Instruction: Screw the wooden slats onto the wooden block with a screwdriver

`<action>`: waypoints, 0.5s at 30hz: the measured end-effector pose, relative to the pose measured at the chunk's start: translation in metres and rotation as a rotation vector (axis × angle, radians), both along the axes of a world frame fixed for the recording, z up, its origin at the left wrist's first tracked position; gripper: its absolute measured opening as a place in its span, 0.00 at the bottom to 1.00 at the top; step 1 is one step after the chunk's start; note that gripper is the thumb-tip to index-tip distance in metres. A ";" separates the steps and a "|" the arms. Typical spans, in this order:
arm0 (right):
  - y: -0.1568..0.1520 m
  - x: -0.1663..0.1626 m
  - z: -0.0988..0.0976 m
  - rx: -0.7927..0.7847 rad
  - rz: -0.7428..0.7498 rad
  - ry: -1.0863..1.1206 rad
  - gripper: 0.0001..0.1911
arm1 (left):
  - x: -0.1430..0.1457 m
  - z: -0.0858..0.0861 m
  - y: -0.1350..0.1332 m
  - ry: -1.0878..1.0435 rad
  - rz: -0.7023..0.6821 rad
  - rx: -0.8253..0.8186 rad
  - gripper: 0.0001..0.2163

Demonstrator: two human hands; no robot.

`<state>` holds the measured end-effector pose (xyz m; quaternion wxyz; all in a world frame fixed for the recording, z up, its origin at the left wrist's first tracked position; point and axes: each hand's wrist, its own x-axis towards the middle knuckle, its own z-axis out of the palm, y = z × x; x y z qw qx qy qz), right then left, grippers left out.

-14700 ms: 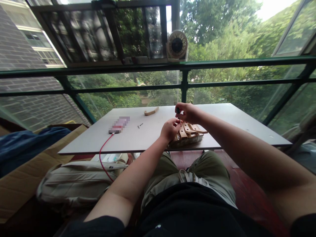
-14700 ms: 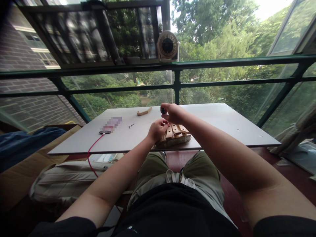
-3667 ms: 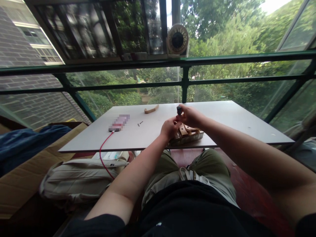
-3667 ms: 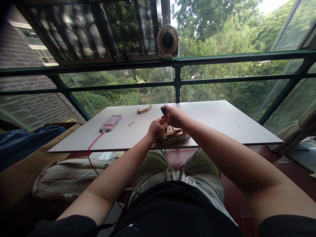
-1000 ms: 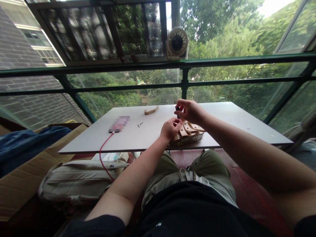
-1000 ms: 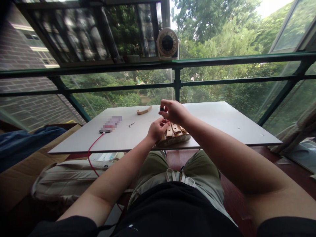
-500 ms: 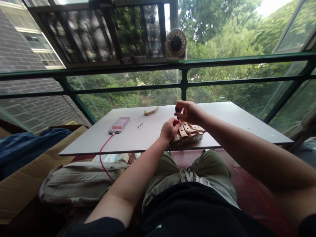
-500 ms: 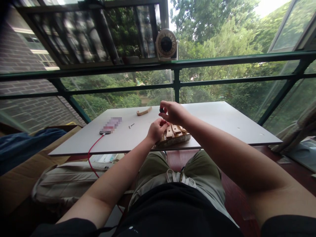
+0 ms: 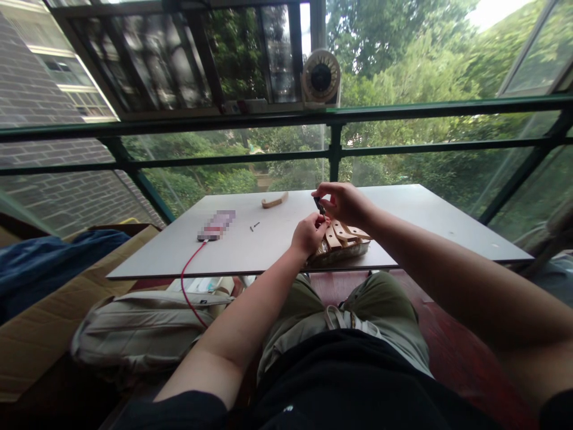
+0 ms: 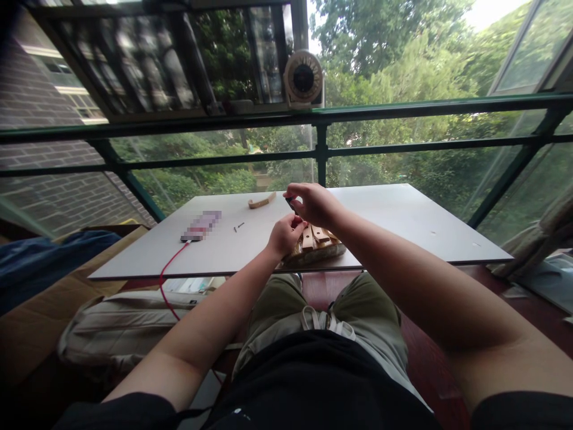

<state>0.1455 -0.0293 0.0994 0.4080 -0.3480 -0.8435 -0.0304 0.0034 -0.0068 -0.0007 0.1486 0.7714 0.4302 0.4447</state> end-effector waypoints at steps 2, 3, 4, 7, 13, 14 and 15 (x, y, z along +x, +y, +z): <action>0.000 0.000 0.000 -0.027 -0.002 0.007 0.09 | 0.000 0.000 -0.001 -0.001 0.003 -0.002 0.08; -0.001 0.000 0.000 -0.033 -0.003 0.008 0.09 | 0.000 0.000 -0.001 -0.001 0.006 -0.003 0.08; -0.001 -0.001 0.000 -0.034 -0.004 0.008 0.09 | 0.000 0.000 -0.001 -0.001 0.008 -0.003 0.08; -0.002 -0.002 -0.001 -0.034 -0.005 0.008 0.10 | 0.000 0.002 -0.004 0.009 0.010 0.005 0.08; -0.006 -0.006 -0.004 -0.041 -0.004 0.002 0.12 | 0.000 0.007 -0.008 0.056 0.035 -0.015 0.08; -0.006 -0.006 -0.004 -0.043 -0.002 0.000 0.12 | 0.000 0.007 -0.008 0.058 0.035 -0.014 0.08; -0.007 -0.006 -0.005 -0.043 -0.001 0.000 0.12 | 0.000 0.007 -0.008 0.058 0.035 -0.010 0.08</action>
